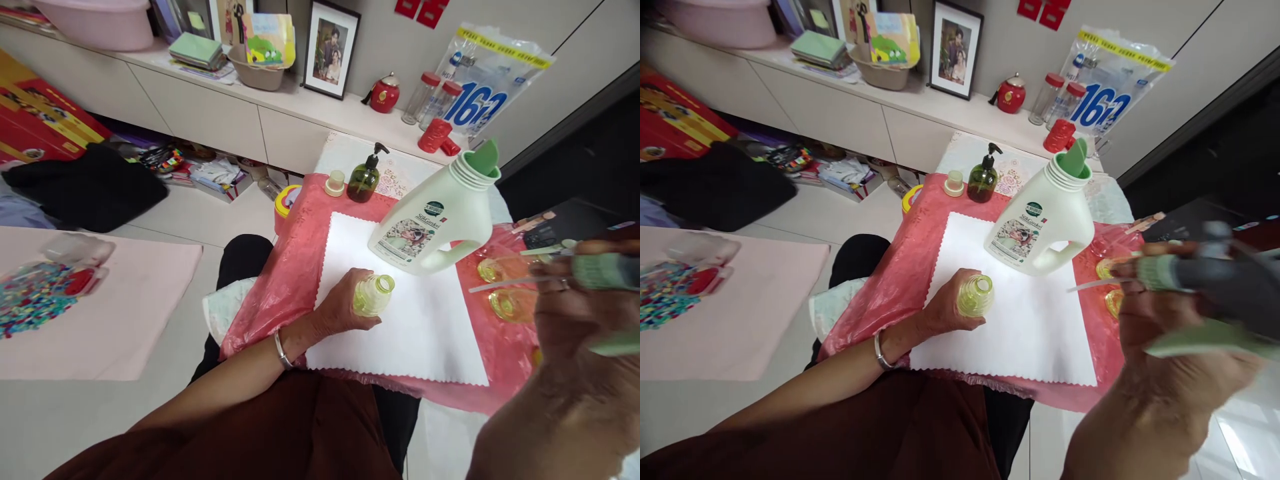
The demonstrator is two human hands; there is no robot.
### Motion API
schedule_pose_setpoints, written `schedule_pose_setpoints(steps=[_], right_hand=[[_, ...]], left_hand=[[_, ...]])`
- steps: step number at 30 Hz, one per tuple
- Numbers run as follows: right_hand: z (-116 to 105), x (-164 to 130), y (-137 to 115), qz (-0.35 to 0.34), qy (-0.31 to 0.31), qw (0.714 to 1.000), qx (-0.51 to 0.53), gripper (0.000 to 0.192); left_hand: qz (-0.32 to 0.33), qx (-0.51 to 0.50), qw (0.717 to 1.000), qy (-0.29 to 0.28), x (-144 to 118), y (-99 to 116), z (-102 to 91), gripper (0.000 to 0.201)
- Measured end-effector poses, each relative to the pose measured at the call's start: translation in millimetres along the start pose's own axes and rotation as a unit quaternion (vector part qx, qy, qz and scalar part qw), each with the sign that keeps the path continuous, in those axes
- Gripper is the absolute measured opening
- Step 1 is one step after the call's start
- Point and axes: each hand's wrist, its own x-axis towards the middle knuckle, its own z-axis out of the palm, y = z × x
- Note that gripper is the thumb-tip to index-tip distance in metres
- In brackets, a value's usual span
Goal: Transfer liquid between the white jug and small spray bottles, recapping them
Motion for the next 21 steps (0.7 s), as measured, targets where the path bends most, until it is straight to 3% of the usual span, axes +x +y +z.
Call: schedule_pose_setpoints(steps=[2,4,8,12,15,18,21], right_hand=[[1,-4,22,0.001,0.001,1.0,0.022,0.038],[11,-11,53,0.009,-0.102,0.993,-0.051,0.034],[44,-32,105,0.018,-0.162,0.981,-0.109,0.038],[73,-50,123,0.025,-0.191,0.974,-0.12,0.039],[74,-53,125,0.038,-0.203,0.972,-0.112,0.041],[55,-43,127,0.076,-0.157,0.978,-0.112,0.047],[28,-21,129,0.124,-0.025,0.984,-0.122,0.048]], left_hand=[[0.0,0.001,1.0,0.012,-1,0,0.4,0.095],[0.002,0.003,0.999,0.041,-1,2,0.6,0.094],[0.005,0.01,0.992,0.122,-3,6,0.2,0.089],[0.011,0.03,0.986,0.162,-4,8,-0.1,0.083],[0.005,0.038,0.988,0.15,-4,7,-0.2,0.084],[-0.003,0.043,0.991,0.126,-3,7,0.0,0.085],[0.001,0.051,0.992,0.112,-2,8,0.4,0.087]])
